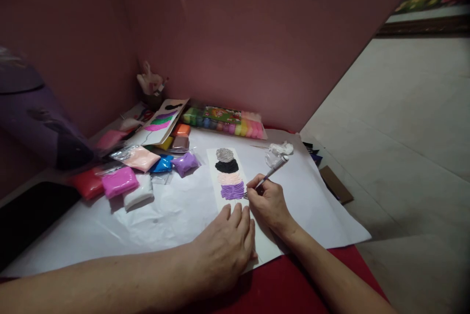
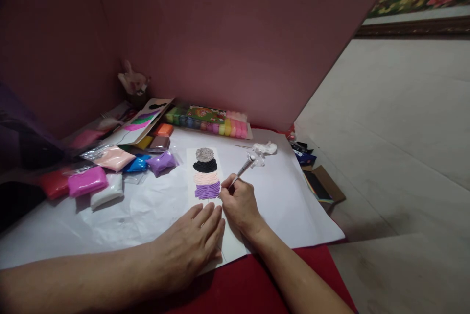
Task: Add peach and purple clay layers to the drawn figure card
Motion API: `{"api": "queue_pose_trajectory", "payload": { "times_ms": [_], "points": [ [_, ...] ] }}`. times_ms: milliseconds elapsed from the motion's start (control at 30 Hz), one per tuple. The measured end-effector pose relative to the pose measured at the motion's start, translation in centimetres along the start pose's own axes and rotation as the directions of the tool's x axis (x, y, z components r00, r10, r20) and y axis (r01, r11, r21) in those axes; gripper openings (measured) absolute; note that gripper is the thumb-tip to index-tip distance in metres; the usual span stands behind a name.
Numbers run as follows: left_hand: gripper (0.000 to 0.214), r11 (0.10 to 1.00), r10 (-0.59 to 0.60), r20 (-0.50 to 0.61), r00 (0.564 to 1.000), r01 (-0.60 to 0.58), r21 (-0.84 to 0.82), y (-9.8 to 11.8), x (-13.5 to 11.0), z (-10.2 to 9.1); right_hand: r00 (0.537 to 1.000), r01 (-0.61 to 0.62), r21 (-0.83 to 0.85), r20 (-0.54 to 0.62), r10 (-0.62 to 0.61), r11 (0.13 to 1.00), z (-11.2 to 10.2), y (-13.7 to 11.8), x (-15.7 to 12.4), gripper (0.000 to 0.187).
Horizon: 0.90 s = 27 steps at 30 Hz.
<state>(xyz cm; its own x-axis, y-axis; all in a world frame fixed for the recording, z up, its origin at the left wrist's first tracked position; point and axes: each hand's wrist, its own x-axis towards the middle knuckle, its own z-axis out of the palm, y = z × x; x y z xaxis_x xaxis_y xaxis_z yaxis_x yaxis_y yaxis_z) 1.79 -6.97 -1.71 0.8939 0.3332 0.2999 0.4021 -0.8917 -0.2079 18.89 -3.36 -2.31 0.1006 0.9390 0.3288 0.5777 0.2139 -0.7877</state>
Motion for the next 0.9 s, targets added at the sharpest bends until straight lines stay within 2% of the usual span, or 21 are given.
{"api": "queue_pose_trajectory", "payload": {
  "times_ms": [233, 467, 667, 900],
  "points": [
    [0.050, 1.000, 0.002, 0.013, 1.000, -0.002, -0.001, -0.14, 0.15, -0.06, 0.998, 0.013, 0.006, -0.061, -0.012, 1.000, -0.03, 0.23, -0.14, 0.007],
    [0.051, 1.000, -0.001, -0.006, 1.000, 0.001, -0.007, -0.03, 0.09, 0.16, 1.000, 0.001, 0.080, -0.031, 0.002, 0.997, 0.14, 0.06, -0.25, 0.007],
    [0.052, 1.000, 0.001, 0.012, 1.000, 0.000, -0.017, -0.07, 0.05, 0.03, 1.000, 0.004, 0.049, 0.014, -0.005, 0.999, 0.16, 0.07, -0.06, 0.008],
    [0.052, 1.000, -0.001, 0.011, 1.000, 0.001, -0.009, -0.07, 0.13, -0.06, 1.000, -0.006, 0.015, -0.009, 0.007, 1.000, 0.28, 0.02, 0.10, 0.008]
  ]
}}
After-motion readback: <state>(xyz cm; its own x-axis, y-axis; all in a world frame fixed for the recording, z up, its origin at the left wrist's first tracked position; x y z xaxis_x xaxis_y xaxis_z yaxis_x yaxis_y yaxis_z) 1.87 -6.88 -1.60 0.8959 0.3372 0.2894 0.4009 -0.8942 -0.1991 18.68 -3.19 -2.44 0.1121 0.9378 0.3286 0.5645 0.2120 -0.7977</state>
